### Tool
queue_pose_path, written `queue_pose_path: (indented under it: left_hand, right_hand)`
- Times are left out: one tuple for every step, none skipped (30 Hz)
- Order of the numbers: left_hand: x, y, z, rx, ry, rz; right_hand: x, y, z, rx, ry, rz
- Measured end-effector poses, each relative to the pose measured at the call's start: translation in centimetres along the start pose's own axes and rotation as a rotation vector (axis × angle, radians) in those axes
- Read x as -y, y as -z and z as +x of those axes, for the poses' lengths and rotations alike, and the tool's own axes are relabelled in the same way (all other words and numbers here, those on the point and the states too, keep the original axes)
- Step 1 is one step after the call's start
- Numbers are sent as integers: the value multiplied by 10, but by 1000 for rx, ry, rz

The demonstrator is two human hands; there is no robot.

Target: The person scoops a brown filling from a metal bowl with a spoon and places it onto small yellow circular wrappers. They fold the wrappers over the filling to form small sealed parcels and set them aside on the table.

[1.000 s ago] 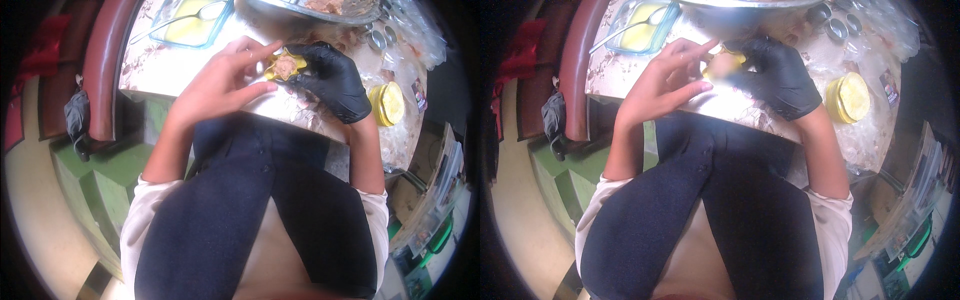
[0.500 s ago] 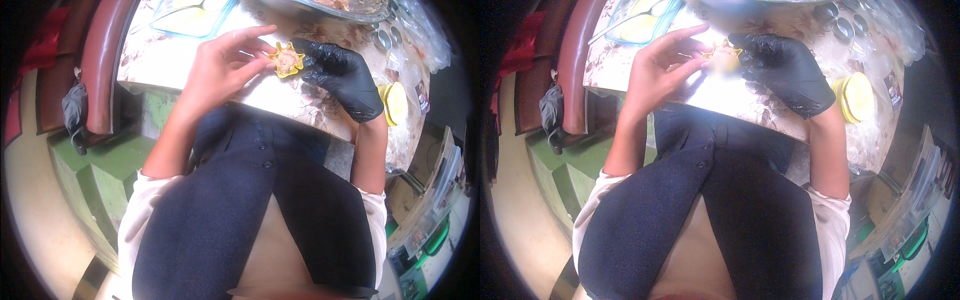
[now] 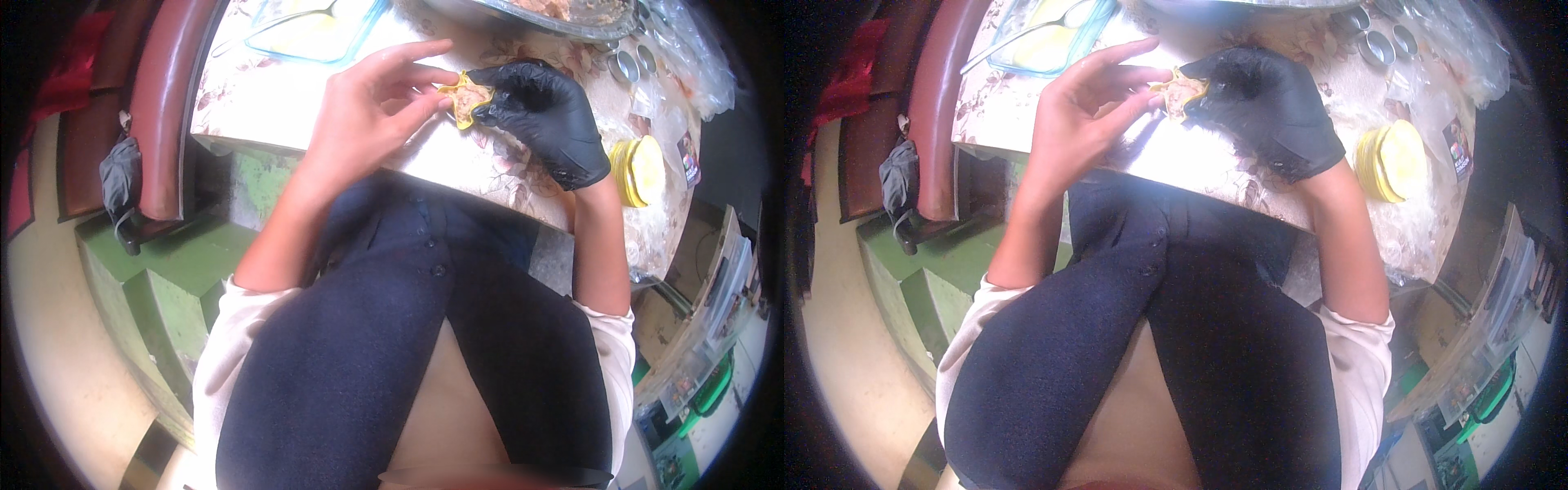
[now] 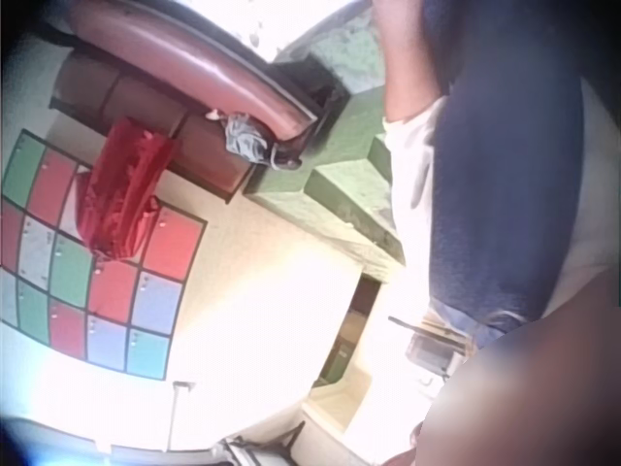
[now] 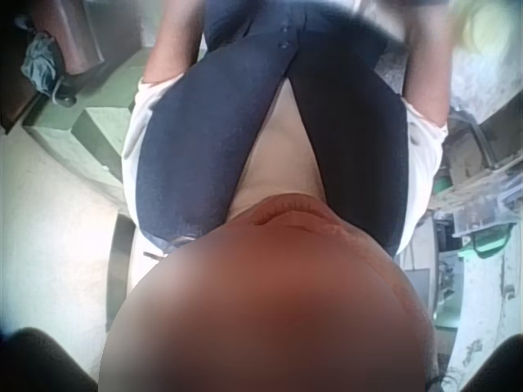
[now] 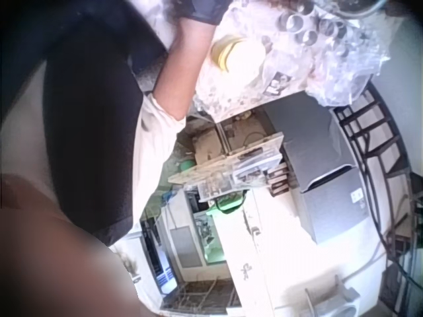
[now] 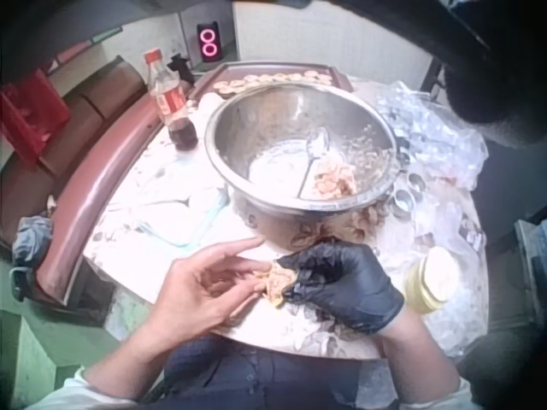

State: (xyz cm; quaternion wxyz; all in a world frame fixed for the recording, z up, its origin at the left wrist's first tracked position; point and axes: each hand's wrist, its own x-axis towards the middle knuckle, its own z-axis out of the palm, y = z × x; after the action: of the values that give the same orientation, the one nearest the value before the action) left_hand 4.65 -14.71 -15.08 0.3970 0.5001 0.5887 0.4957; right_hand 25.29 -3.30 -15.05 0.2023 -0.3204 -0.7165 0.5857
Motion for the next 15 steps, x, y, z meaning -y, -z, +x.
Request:
queue_pose_path:
  left_hand:
    - [0,0,-1,-5,4,-54]
    - [1,0,-2,-9,7,-107]
    - [1,-1,-3,-21,5,-161]
    - [2,-1,-4,-24,-16,-160]
    - [2,-1,-5,-34,-39,-159]
    - [2,-2,-6,-41,-48,-153]
    - [3,-2,-7,-40,-69,-129]
    - [3,-2,-8,-35,-72,-100]
    - [3,-2,-8,-28,-74,-72]
    - [3,-2,-8,-27,-72,-59]
    - [3,-2,-8,-25,-70,-47]
    - [3,-2,-8,-25,-87,-38]
    - [3,-2,-7,-26,-81,-11]
    - [3,-3,-6,-29,-95,13]
    - [3,-3,-5,-30,-120,35]
  right_hand:
    - [0,-1,0,-13,-11,-2]
    - [0,-1,-1,-27,-22,-3]
    - [0,-2,0,-38,-22,-53]
    - [0,-2,0,-48,-21,-103]
    - [1,-3,0,-71,-39,-155]
    - [2,-3,0,-55,-32,-150]
    - [3,-4,0,-52,-44,-145]
    - [4,-4,-1,-47,-57,-140]
    - [5,-5,-1,-48,-71,-144]
    - [6,-5,-1,-48,-87,-149]
    - [7,-5,0,-48,-64,-130]
    - [8,-5,0,-27,-107,-103]
    - [9,-6,1,-4,-111,-52]
    - [9,-6,1,18,-116,-1]
    - [9,-6,2,30,-143,6]
